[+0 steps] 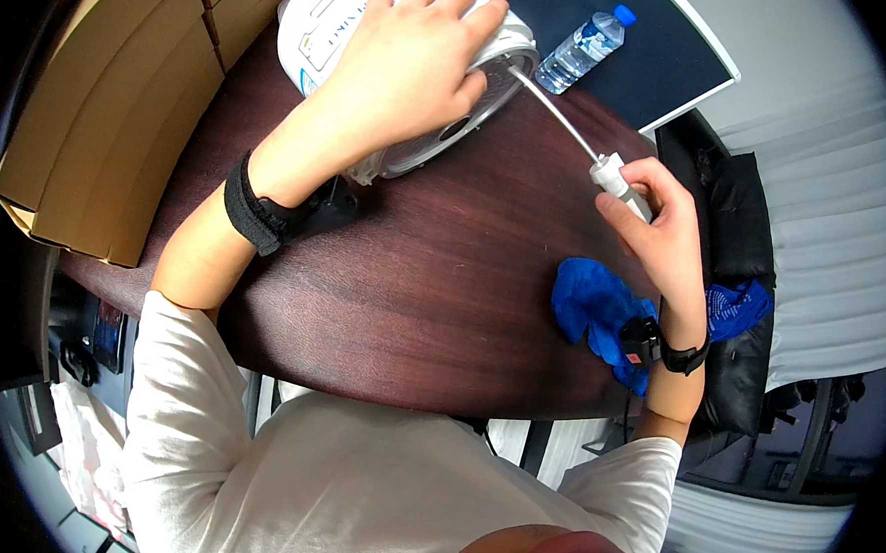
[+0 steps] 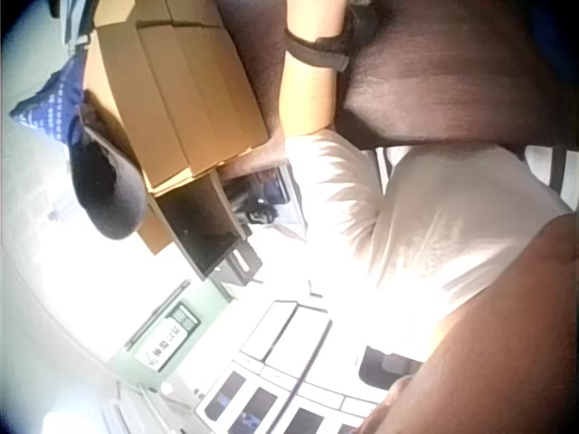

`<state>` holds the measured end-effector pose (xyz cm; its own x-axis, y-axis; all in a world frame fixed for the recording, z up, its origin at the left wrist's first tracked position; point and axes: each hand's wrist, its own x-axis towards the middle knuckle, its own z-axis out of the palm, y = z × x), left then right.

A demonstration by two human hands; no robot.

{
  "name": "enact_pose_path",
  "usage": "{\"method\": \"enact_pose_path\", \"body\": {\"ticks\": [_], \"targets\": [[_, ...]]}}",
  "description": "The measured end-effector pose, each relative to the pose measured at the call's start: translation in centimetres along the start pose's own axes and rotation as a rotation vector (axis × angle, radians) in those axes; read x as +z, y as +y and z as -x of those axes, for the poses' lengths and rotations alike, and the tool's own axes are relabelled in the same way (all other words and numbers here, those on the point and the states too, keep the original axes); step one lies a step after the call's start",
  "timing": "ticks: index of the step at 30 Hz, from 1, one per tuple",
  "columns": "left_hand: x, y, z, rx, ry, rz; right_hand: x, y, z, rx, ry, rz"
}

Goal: The person uses a screwdriver to remove screws from the bottom of a white appliance, likely a rice cooker. They systematically unscrew multiple fasteners around the base while holding the appliance steady with their other hand.

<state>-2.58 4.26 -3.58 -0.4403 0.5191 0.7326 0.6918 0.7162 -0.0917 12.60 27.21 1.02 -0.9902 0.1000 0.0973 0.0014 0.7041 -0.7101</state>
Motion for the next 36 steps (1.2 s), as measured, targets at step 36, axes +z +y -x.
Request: {"method": "enact_pose_path", "body": {"ticks": [36], "targets": [[-0.1,0.0,-0.1,0.017,-0.001,0.002,1.5,0.1,0.6,-0.271,0.242,0.380]]}}
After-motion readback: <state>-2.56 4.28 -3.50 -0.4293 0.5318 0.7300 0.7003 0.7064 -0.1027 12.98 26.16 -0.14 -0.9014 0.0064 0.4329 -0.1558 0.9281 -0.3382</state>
